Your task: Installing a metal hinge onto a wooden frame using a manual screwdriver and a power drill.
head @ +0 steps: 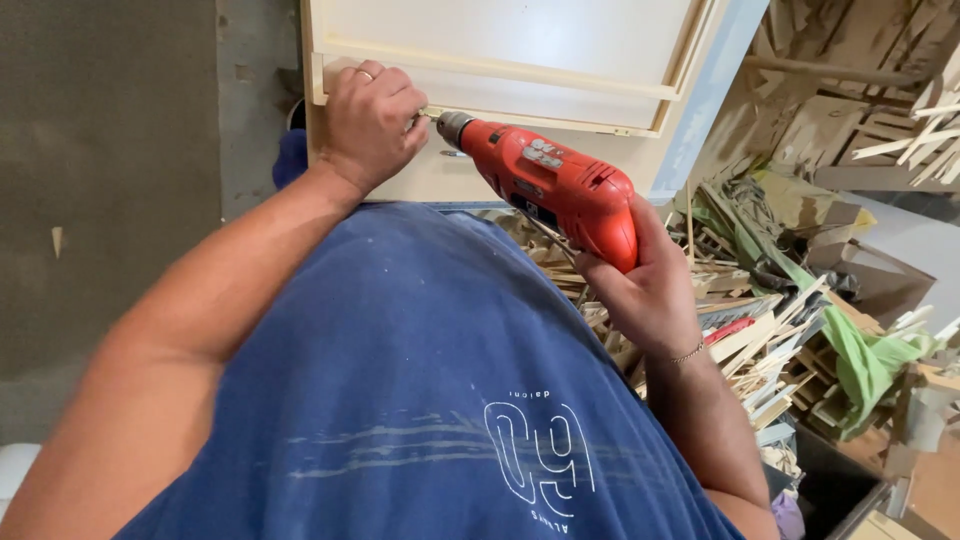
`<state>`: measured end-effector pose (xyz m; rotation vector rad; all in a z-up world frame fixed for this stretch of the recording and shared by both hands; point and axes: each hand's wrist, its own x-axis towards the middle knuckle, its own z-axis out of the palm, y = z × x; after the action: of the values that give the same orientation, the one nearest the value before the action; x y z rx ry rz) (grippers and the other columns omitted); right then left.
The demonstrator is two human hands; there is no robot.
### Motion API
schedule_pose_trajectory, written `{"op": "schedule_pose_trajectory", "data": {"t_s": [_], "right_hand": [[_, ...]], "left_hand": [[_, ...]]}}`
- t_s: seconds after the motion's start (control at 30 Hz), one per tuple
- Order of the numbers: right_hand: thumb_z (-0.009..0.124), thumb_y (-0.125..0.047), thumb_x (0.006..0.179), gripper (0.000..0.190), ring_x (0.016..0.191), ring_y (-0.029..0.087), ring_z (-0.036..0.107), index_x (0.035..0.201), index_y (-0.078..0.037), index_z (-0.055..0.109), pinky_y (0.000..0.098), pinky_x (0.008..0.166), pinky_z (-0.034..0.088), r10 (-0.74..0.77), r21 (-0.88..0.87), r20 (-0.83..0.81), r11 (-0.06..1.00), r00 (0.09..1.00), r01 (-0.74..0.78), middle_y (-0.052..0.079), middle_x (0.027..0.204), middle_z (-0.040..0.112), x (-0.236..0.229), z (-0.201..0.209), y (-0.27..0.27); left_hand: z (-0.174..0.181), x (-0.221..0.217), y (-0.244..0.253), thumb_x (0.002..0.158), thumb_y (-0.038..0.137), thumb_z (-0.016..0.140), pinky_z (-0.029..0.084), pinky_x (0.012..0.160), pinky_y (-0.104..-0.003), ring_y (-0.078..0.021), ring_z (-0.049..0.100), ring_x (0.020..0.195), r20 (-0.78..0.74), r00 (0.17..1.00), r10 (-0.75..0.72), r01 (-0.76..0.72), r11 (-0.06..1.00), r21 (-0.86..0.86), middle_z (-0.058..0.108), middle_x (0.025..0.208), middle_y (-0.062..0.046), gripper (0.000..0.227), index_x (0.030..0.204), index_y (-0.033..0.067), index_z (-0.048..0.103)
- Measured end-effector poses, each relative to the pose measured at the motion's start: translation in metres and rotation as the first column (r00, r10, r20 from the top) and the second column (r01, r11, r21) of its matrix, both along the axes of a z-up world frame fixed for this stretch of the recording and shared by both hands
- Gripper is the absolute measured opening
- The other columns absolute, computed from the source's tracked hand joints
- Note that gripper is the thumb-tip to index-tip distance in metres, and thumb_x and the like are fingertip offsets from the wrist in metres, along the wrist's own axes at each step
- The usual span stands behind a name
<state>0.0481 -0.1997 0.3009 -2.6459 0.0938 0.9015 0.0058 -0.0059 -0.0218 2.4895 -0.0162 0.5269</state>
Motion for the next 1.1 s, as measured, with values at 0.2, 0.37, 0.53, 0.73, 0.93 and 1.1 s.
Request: {"op": "schedule_pose_trajectory", "data": {"t_s": [0.2, 0.37, 0.53, 0.73, 0.93, 1.1], "right_hand": [[0.067, -0.013, 0.078, 0.066, 0.081, 0.014, 0.061, 0.144, -0.009, 0.055, 0.0287, 0.071, 0.052, 0.07, 0.057, 0.009, 0.996, 0.998, -0.07, 0.004, 0.104, 0.067, 0.004, -0.005, -0.002], [0.068, -0.015, 0.077, 0.064, 0.083, 0.013, 0.06, 0.14, -0.013, 0.058, 0.029, 0.073, 0.051, 0.057, 0.009, 0.016, 0.998, 0.998, -0.057, 0.001, 0.1, 0.068, 0.004, -0.007, 0.0], [0.066, -0.013, 0.076, 0.063, 0.079, 0.015, 0.057, 0.139, -0.012, 0.058, 0.0295, 0.071, 0.049, 0.057, 0.038, 0.009, 0.998, 0.998, -0.057, 0.002, 0.097, 0.063, 0.004, -0.006, 0.004], [0.068, -0.016, 0.075, 0.063, 0.085, 0.015, 0.057, 0.138, -0.015, 0.06, 0.0302, 0.08, 0.047, 0.119, -0.033, 0.029, 0.992, 0.992, -0.118, 0.0, 0.098, 0.065, 0.007, -0.004, 0.006], [0.066, -0.014, 0.079, 0.067, 0.097, 0.016, 0.061, 0.144, -0.013, 0.055, 0.0314, 0.087, 0.049, 0.181, 0.009, 0.018, 0.983, 0.983, -0.181, 0.003, 0.114, 0.067, 0.009, -0.001, 0.009], [0.067, -0.008, 0.078, 0.071, 0.087, 0.018, 0.066, 0.147, -0.013, 0.052, 0.0328, 0.077, 0.056, 0.231, -0.007, -0.024, 0.973, 0.973, -0.231, 0.007, 0.114, 0.07, 0.011, 0.006, 0.02]], "left_hand": [[0.0, 0.0, -0.002, 0.081, 0.025, 0.075, 0.043, 0.068, -0.037, -0.0228, 0.056, 0.08, 0.003, 1.0, 0.004, -0.004, 0.999, -0.036, 0.064, 0.082, 0.001, 0.007, 0.079, 0.0193, 0.071], [-0.008, 0.0, -0.005, 0.08, 0.027, 0.077, 0.042, 0.068, -0.038, -0.0239, 0.056, 0.08, 0.026, 0.999, 0.024, -0.023, 0.999, -0.045, 0.063, 0.082, 0.002, 0.01, 0.079, 0.0195, 0.071], [-0.007, 0.0, -0.005, 0.082, 0.026, 0.076, 0.042, 0.067, -0.038, -0.0238, 0.055, 0.079, 0.02, 1.0, 0.022, -0.021, 0.998, -0.059, 0.063, 0.082, 0.001, 0.01, 0.079, 0.0179, 0.07], [-0.005, 0.0, -0.005, 0.085, 0.027, 0.076, 0.043, 0.068, -0.038, -0.0236, 0.056, 0.078, -0.017, 1.0, 0.011, -0.012, 0.998, -0.057, 0.064, 0.081, 0.0, 0.013, 0.079, 0.0166, 0.071], [-0.009, 0.0, -0.006, 0.081, 0.031, 0.077, 0.041, 0.069, -0.038, -0.0236, 0.056, 0.079, -0.006, 1.0, 0.029, -0.029, 0.999, -0.022, 0.062, 0.08, 0.002, 0.015, 0.077, 0.0189, 0.07], [-0.01, 0.001, -0.006, 0.08, 0.035, 0.08, 0.041, 0.068, -0.038, -0.0239, 0.056, 0.08, -0.011, 1.0, 0.02, -0.02, 1.0, -0.011, 0.062, 0.081, 0.001, 0.019, 0.077, 0.02, 0.069]]}}
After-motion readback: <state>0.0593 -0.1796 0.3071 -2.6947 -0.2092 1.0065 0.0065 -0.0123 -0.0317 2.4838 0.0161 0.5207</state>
